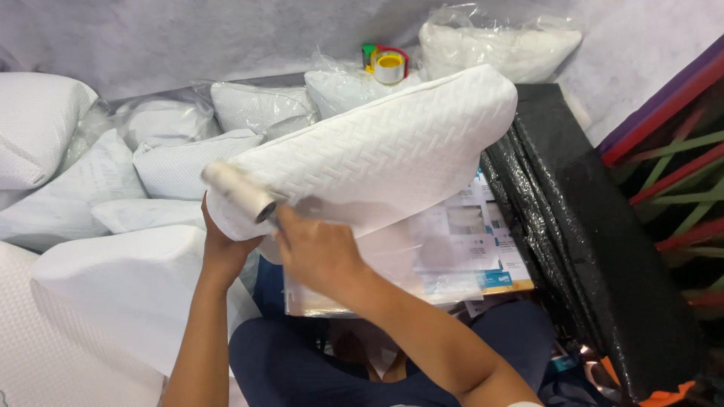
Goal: The person uses a lint roller to remove debris from a white pillow, then carefully inserts the pillow into a clear plastic bag and seals the opening with adhesive tape.
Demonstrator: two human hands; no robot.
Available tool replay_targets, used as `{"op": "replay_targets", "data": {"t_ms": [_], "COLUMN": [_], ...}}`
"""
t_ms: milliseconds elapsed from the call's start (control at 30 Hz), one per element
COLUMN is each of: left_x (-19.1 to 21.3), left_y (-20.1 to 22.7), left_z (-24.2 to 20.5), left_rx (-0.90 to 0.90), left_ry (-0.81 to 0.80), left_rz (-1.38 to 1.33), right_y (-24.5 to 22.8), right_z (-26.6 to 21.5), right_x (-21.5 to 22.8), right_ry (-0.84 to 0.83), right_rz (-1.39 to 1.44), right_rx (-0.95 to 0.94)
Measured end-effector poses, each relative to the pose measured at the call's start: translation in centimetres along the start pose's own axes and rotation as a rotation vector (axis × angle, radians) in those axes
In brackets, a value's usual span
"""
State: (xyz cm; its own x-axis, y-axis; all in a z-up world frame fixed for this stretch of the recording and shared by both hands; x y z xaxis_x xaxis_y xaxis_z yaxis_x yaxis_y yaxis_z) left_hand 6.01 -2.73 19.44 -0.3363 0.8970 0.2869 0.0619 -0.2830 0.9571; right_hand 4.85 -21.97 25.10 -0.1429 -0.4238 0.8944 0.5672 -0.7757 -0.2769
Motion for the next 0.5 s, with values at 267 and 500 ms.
{"op": "replay_targets", "data": {"t_ms": [267,500], "left_x": [0.8,1.6], "left_y": [-2.3,-4.2], "left_z": [-0.1,-1.3], "left_rx": [0.026,0.191], "left_ry": [0.029,-0.382], "left_rz": [-0.021,-0.668], "right_y": [23.4,38.9], "right_z": [-5.5,-9.3], "right_x": [8.3,8.1], "right_ry": [0.363,0.590], "right_rz": [0.019,0.651], "right_rx": [-0.699,-0.577]}}
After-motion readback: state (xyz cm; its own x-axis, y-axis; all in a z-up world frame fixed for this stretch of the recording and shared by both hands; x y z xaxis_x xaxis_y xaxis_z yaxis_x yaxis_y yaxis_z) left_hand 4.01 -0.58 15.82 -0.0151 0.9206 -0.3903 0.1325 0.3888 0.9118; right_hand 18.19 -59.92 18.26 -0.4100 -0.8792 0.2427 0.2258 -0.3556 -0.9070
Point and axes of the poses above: each hand's wrist, its own z-axis towards the middle knuckle, its own x-axis out of the back of the hand, y = z × x, the point moved 7 cm from there along z, towards the middle knuckle, and after that the axes turned 10 degrees about -z, right-handed, at the moved point
